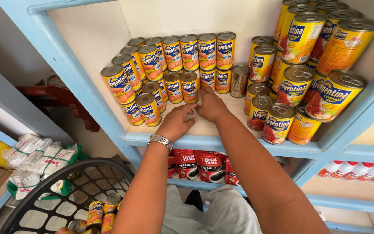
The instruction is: Organizing and arranging canned goods on a grocery store shelf.
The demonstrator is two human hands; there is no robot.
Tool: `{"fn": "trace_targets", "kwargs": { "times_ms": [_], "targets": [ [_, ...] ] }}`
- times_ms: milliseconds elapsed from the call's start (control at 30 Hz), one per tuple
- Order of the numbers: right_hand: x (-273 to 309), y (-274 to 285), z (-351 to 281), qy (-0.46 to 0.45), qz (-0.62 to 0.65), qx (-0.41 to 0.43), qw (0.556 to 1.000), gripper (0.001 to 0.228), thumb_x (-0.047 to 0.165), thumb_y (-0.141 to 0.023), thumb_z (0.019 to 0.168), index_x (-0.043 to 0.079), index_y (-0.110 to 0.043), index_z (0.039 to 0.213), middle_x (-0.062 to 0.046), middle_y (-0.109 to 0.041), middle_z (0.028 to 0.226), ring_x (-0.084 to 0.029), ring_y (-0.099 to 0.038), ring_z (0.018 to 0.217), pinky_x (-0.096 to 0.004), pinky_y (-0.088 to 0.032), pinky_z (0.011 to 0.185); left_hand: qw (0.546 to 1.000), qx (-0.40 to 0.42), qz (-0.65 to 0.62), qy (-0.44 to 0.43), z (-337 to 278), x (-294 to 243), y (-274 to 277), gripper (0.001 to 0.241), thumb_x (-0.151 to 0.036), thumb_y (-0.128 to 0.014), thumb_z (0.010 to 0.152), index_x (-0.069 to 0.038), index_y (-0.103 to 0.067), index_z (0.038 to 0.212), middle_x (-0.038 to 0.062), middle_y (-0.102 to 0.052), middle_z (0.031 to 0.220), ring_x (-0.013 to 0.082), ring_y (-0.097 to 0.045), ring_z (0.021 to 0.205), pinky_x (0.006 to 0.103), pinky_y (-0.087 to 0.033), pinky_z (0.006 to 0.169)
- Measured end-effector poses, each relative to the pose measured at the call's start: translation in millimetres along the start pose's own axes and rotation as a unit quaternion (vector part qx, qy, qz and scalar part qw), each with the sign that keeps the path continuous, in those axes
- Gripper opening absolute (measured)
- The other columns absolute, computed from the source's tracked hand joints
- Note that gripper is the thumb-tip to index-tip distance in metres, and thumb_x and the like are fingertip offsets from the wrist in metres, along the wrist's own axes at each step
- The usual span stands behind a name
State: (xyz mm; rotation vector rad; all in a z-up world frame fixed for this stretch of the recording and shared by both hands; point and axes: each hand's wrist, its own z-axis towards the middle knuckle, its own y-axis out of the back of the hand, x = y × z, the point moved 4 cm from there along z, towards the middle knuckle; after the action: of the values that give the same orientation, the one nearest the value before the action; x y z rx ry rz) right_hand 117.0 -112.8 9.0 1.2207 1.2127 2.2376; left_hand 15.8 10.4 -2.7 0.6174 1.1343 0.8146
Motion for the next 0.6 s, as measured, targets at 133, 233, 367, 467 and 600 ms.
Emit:
{"fn": "trace_targets", "kwargs": {
  "times_ms": [133, 233, 367, 467, 600],
  "targets": [
    [2.1, 1.4, -1.7, -0.002, -0.001, 0.007, 1.000, 0.057, 0.021, -0.076, 0.082, 0.005, -0.055, 0.133, -0.014, -0.048, 0.147, -0.035, -0.058, 0.125, -0.045, -0.050, 0.100, 1.000, -0.003, 0.002, -0.005, -0.6, -1.7, 1.2, 0.055, -0.027, -0.070, 0.088, -0.017, -0.056, 0.140, 0.010, -0.071, 0.118, 0.0295, -0.065, 0.113, 0.0397, -0.052, 0.094],
    [2.8, 2.5, -2.7, -0.019, -0.004, 0.017, 1.000, 0.056, 0.022, -0.075, 0.084, 0.006, -0.056, 0.134, -0.014, -0.048, 0.148, -0.035, -0.058, 0.127, -0.045, -0.050, 0.101, 1.000, 0.002, -0.009, 0.007, -1.4, -3.0, 1.8, 0.054, -0.027, -0.070, 0.089, -0.018, -0.057, 0.140, 0.010, -0.070, 0.118, 0.0291, -0.066, 0.111, 0.0393, -0.052, 0.094],
    [2.4, 2.5, -2.4, -0.004, 0.004, 0.004, 1.000, 0.061, 0.021, -0.076, 0.082, 0.006, -0.054, 0.137, -0.014, -0.044, 0.152, -0.035, -0.056, 0.129, -0.044, -0.048, 0.102, 1.000, -0.006, -0.008, -0.005, -0.7, -0.8, 0.4, 0.055, -0.026, -0.070, 0.089, -0.017, -0.056, 0.141, 0.010, -0.071, 0.117, 0.0292, -0.065, 0.111, 0.0394, -0.052, 0.093],
    [0.0, 0.4, -1.1, -0.001, 0.008, 0.000, 1.000, 0.063, 0.021, -0.076, 0.082, 0.006, -0.053, 0.138, -0.014, -0.044, 0.153, -0.035, -0.055, 0.130, -0.044, -0.048, 0.103, 1.000, -0.007, -0.001, -0.008, -1.1, -1.5, 0.6, 0.055, -0.026, -0.070, 0.089, -0.017, -0.056, 0.141, 0.010, -0.071, 0.117, 0.0294, -0.065, 0.111, 0.0397, -0.052, 0.093],
    [-3.9, -3.8, 2.9, 0.004, -0.004, 0.000, 1.000, 0.064, 0.023, -0.076, 0.083, 0.004, -0.053, 0.139, -0.015, -0.044, 0.153, -0.035, -0.055, 0.130, -0.044, -0.048, 0.103, 1.000, -0.009, -0.003, -0.018, -1.3, -0.8, 0.2, 0.055, -0.025, -0.070, 0.088, -0.017, -0.056, 0.141, 0.010, -0.071, 0.116, 0.0292, -0.065, 0.111, 0.0396, -0.052, 0.093]
  ]
}}
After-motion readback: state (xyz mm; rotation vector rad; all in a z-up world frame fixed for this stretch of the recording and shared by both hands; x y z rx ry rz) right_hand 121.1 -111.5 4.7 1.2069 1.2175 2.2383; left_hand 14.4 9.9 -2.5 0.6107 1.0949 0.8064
